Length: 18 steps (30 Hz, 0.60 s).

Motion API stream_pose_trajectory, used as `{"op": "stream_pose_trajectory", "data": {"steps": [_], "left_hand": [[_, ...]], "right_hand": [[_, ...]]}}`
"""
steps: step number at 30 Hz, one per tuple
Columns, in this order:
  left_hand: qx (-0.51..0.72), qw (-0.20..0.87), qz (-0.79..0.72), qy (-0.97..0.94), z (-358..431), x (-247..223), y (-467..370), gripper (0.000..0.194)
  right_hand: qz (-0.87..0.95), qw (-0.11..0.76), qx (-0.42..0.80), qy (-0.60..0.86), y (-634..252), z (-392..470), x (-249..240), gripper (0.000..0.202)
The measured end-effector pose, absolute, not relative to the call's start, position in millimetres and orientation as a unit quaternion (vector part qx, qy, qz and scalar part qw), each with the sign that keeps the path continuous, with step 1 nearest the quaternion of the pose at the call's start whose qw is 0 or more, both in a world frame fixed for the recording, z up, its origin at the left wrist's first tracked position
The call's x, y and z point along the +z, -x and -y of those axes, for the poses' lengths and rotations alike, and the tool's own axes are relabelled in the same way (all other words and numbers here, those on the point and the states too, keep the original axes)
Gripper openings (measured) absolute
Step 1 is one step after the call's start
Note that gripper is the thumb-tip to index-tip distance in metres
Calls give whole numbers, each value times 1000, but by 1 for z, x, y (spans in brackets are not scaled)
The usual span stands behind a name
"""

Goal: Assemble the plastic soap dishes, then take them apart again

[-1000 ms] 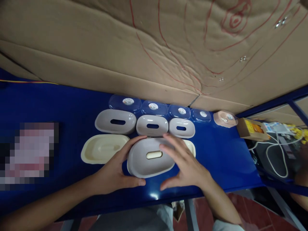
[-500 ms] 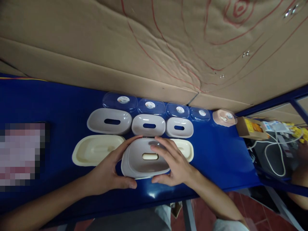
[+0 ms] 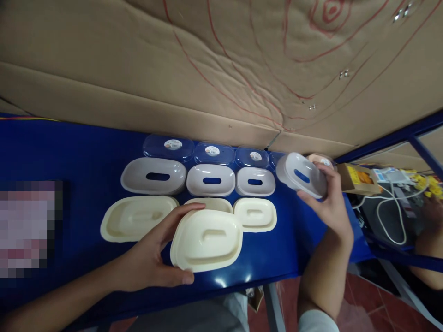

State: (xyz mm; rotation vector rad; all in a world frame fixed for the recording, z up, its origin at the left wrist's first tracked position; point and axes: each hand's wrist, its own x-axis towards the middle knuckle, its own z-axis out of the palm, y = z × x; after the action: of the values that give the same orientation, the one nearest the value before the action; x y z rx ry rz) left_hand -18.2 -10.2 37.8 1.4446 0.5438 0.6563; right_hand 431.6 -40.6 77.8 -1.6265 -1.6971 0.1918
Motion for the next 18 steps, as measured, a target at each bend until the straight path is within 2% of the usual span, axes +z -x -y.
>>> {"op": "stream_pose_trajectory", "data": {"steps": [4, 8, 18], "left_hand": [[274, 674, -269, -631, 10, 39, 17, 102], [276, 664, -265, -642, 9, 39, 18, 99], [276, 645, -238, -671, 10, 32, 18, 102]], "right_hand": [[642, 271, 132, 705, -497, 45, 61, 81], [619, 164, 237, 731, -504, 46, 51, 77], [650, 155, 254, 699, -492, 35, 46, 85]]}}
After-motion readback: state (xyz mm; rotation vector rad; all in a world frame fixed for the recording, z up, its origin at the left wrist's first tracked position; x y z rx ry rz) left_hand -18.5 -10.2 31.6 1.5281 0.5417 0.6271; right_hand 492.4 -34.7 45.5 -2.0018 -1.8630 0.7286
